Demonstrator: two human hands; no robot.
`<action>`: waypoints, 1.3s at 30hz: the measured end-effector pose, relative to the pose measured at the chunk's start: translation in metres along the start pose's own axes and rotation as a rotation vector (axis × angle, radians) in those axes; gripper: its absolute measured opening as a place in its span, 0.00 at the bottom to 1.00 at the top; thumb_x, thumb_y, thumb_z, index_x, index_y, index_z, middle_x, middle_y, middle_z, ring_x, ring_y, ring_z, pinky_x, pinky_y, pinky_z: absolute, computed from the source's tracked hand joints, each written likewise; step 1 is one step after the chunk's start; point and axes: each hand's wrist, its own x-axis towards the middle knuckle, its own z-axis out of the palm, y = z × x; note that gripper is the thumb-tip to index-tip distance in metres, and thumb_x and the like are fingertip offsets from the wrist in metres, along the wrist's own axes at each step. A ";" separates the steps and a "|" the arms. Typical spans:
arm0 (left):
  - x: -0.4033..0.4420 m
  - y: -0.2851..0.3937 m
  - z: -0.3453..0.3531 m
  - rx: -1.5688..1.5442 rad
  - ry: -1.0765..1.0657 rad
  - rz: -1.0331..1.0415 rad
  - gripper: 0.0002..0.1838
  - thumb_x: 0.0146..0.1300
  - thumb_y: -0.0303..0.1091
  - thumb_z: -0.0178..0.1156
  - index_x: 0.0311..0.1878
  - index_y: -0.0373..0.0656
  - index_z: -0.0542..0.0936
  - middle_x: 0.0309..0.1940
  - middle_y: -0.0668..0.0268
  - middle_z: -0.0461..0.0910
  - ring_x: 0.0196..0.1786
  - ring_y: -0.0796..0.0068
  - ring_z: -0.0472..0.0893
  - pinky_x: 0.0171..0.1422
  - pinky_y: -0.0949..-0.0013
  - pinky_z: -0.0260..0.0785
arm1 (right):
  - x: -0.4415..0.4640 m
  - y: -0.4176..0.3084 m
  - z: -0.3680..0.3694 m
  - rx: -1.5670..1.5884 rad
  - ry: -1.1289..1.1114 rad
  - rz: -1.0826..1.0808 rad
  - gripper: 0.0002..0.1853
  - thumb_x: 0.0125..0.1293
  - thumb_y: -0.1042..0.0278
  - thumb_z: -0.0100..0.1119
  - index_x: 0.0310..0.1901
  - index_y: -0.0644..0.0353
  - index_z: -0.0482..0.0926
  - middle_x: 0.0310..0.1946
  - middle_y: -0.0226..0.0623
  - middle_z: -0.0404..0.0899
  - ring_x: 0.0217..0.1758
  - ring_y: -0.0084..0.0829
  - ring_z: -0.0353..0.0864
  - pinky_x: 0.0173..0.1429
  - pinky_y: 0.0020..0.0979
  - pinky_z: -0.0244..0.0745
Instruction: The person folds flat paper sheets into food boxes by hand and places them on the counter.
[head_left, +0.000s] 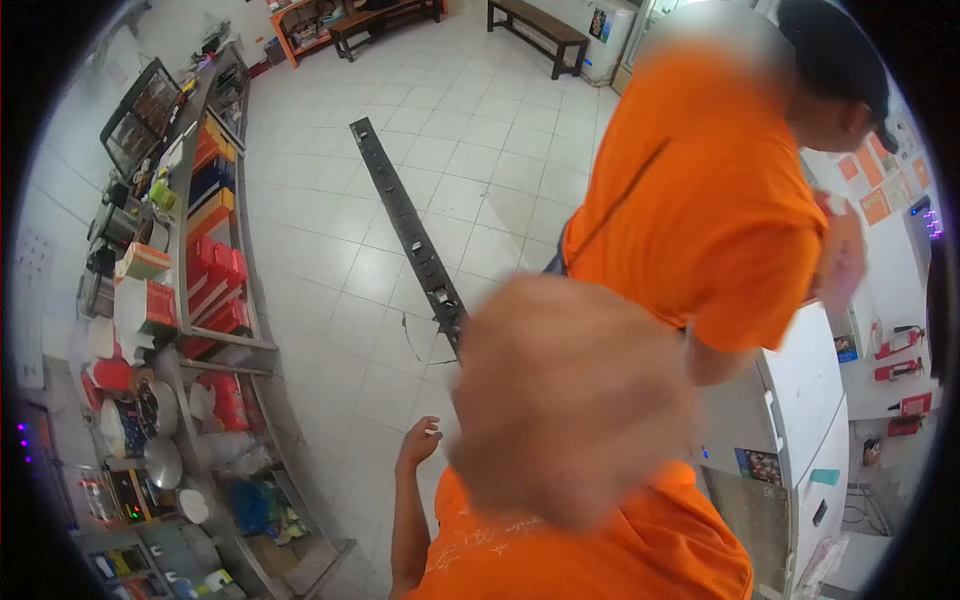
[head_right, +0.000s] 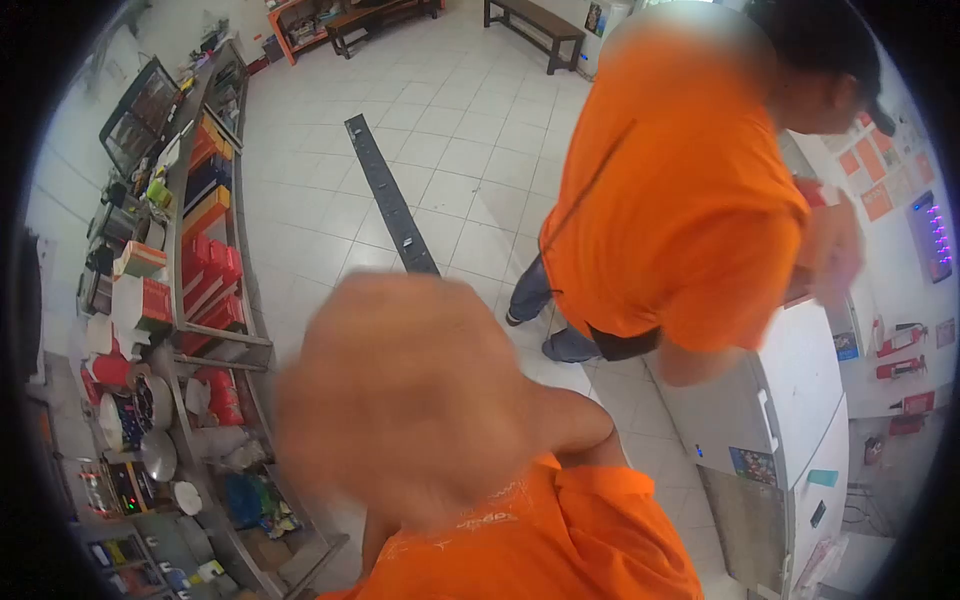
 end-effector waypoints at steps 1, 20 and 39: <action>0.006 0.003 -0.007 0.012 -0.032 -0.050 0.24 0.65 0.38 0.64 0.63 0.42 0.76 0.52 0.58 0.82 0.49 0.66 0.83 0.55 0.62 0.76 | -0.006 0.022 -0.013 0.025 -0.018 0.169 0.06 0.52 0.82 0.49 0.24 0.62 0.75 0.22 0.31 0.75 0.28 0.25 0.76 0.36 0.27 0.70; 0.137 0.023 -0.136 -0.162 0.029 -0.526 0.18 0.70 0.35 0.55 0.59 0.39 0.79 0.46 0.60 0.84 0.45 0.65 0.84 0.47 0.63 0.76 | -0.145 0.272 -0.235 0.324 -0.331 1.492 0.10 0.62 0.77 0.52 0.35 0.61 0.85 0.27 0.27 0.83 0.28 0.21 0.80 0.37 0.27 0.75; 0.664 0.333 -0.262 0.372 -0.290 -0.062 0.17 0.69 0.37 0.56 0.56 0.40 0.80 0.43 0.60 0.85 0.40 0.69 0.84 0.40 0.66 0.76 | -0.248 0.370 -0.428 -0.410 1.186 1.515 0.14 0.75 0.54 0.59 0.45 0.58 0.82 0.35 0.28 0.82 0.35 0.20 0.79 0.38 0.26 0.76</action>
